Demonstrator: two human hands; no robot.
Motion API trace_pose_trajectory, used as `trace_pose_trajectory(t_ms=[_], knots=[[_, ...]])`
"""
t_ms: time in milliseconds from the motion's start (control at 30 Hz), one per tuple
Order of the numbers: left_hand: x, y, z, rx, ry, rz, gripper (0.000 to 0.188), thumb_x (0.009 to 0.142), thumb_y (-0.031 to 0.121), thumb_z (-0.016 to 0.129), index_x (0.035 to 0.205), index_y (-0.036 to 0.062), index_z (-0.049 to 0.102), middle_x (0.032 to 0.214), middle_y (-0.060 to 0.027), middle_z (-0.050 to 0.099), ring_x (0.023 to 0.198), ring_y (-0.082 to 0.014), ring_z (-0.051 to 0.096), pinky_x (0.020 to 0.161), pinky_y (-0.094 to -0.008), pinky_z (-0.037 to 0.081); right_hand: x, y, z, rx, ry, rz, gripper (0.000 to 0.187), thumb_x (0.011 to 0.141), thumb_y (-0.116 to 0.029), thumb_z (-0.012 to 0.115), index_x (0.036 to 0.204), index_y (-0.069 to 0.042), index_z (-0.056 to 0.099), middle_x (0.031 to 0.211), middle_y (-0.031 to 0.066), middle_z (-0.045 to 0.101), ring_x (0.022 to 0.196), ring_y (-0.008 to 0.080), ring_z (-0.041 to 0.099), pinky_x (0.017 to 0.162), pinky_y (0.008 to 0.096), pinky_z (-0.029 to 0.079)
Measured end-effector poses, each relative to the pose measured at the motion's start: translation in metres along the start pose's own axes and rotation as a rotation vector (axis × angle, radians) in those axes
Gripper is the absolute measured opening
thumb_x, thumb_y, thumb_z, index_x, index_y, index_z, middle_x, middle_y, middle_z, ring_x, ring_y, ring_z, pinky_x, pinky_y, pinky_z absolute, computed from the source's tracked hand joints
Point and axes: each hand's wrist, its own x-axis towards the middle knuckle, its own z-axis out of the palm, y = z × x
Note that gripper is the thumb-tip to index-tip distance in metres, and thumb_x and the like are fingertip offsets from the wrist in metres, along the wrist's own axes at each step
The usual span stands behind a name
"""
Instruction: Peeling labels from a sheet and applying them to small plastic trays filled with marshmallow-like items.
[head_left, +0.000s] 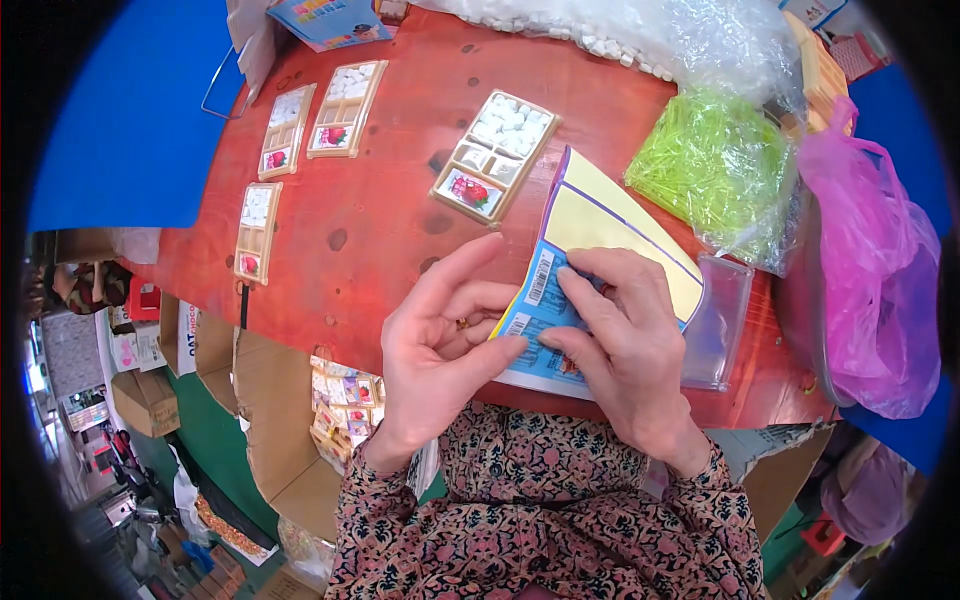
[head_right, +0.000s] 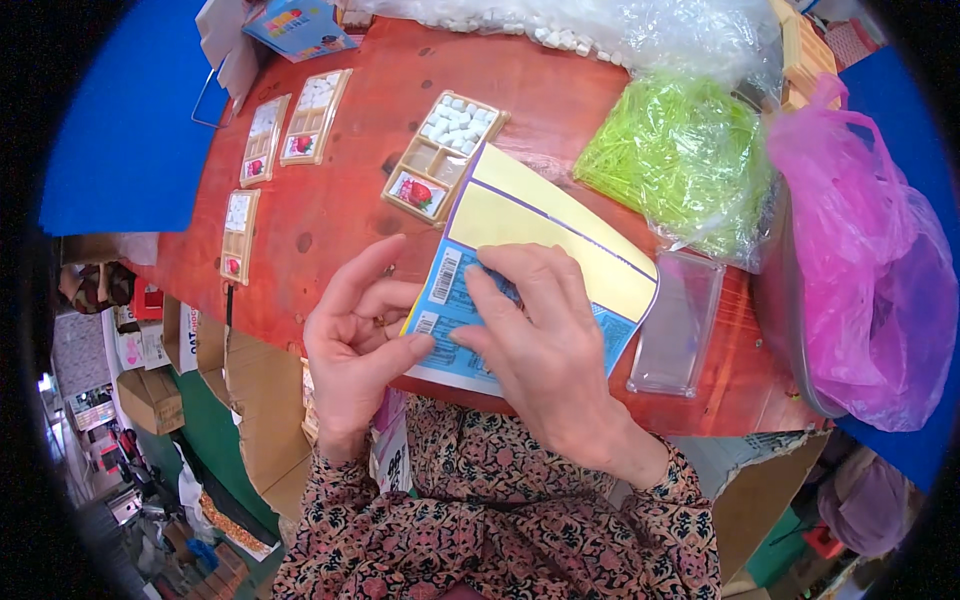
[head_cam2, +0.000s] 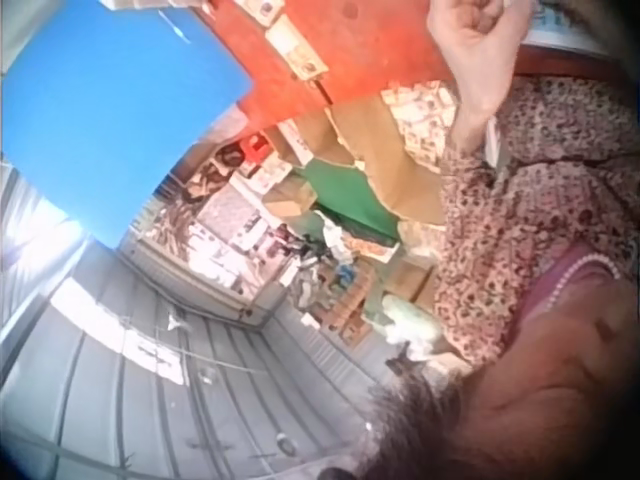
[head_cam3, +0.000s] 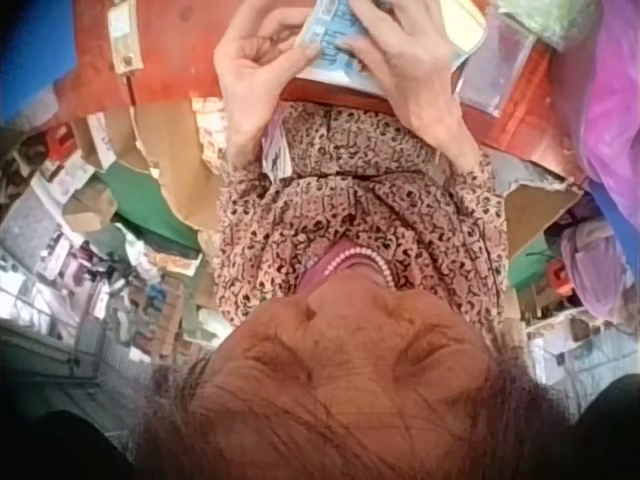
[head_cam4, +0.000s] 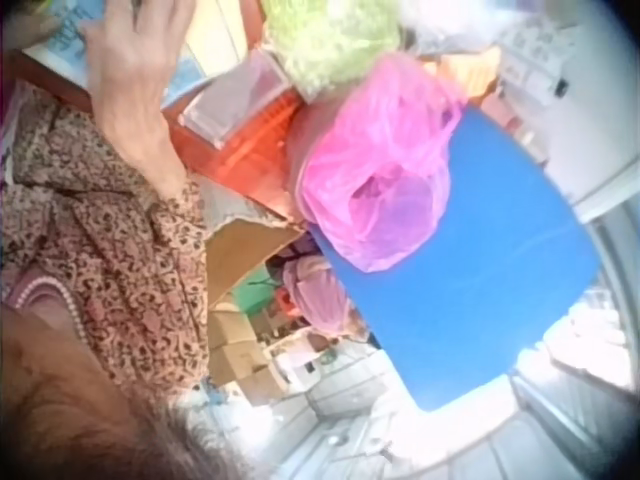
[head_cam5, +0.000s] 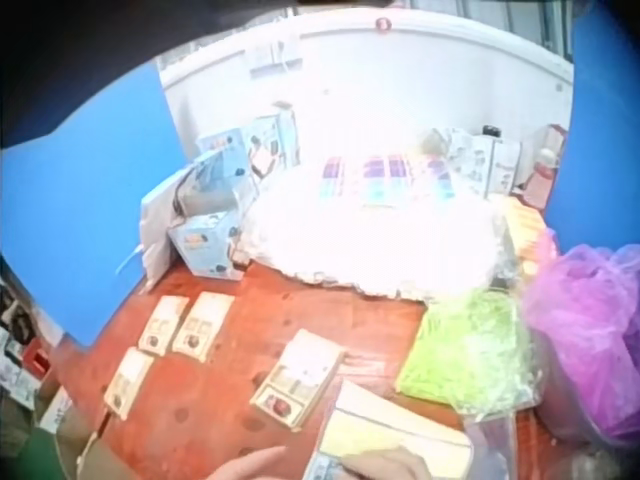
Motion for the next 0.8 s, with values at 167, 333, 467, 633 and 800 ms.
trace_pose_trajectory(t_ms=[167,333,467,633,800], knots=[[-0.002,-0.006,0.000,0.163,-0.004,0.093,0.061,0.082,-0.015,0.055,0.137,-0.0024,0.033,0.104,-0.0138,0.063,0.095,-0.0148,0.061,0.081,-0.0240,0.050,0.002,-0.003,0.003,-0.033,-0.014,0.006,0.046,0.061,-0.008,0.075,0.104,0.001,0.062,0.103,0.0124,0.058,0.094,0.0289,0.054,0.075,0.0352,0.047],[0.000,-0.008,0.000,0.225,-0.033,0.161,0.058,0.082,-0.015,0.055,0.136,-0.0023,0.036,0.105,-0.0131,0.063,0.093,-0.0127,0.061,0.079,-0.0234,0.050,0.003,0.000,0.003,0.017,0.012,-0.050,0.040,0.063,-0.006,0.073,0.101,0.000,0.063,0.097,0.0114,0.058,0.086,0.0277,0.054,0.071,0.0345,0.046],[0.000,-0.003,0.006,0.226,-0.001,0.126,0.058,0.082,-0.015,0.055,0.136,-0.0027,0.036,0.104,-0.0134,0.063,0.093,-0.0125,0.060,0.079,-0.0239,0.050,0.003,0.001,0.002,0.062,0.001,-0.035,0.039,0.062,-0.006,0.073,0.100,0.000,0.063,0.095,0.0110,0.058,0.082,0.0268,0.054,0.069,0.0338,0.046],[0.015,-0.013,-0.006,-0.115,0.140,0.057,0.044,0.082,-0.009,0.059,0.123,-0.0054,0.046,0.101,-0.0135,0.064,0.089,-0.0146,0.062,0.078,-0.0252,0.051,0.004,-0.001,0.006,0.055,0.002,0.009,0.044,0.062,-0.006,0.074,0.103,0.003,0.061,0.101,0.0116,0.056,0.090,0.0269,0.052,0.074,0.0348,0.044],[0.020,-0.036,-0.025,-0.403,0.237,-0.191,0.032,0.084,-0.003,0.059,0.115,-0.0064,0.051,0.103,-0.0122,0.063,0.093,-0.0143,0.061,0.085,-0.0272,0.049,-0.006,0.016,0.030,-0.072,0.041,0.035,0.050,0.064,-0.005,0.074,0.110,0.005,0.057,0.109,0.0148,0.052,0.099,0.0310,0.049,0.082,0.0378,0.042]])
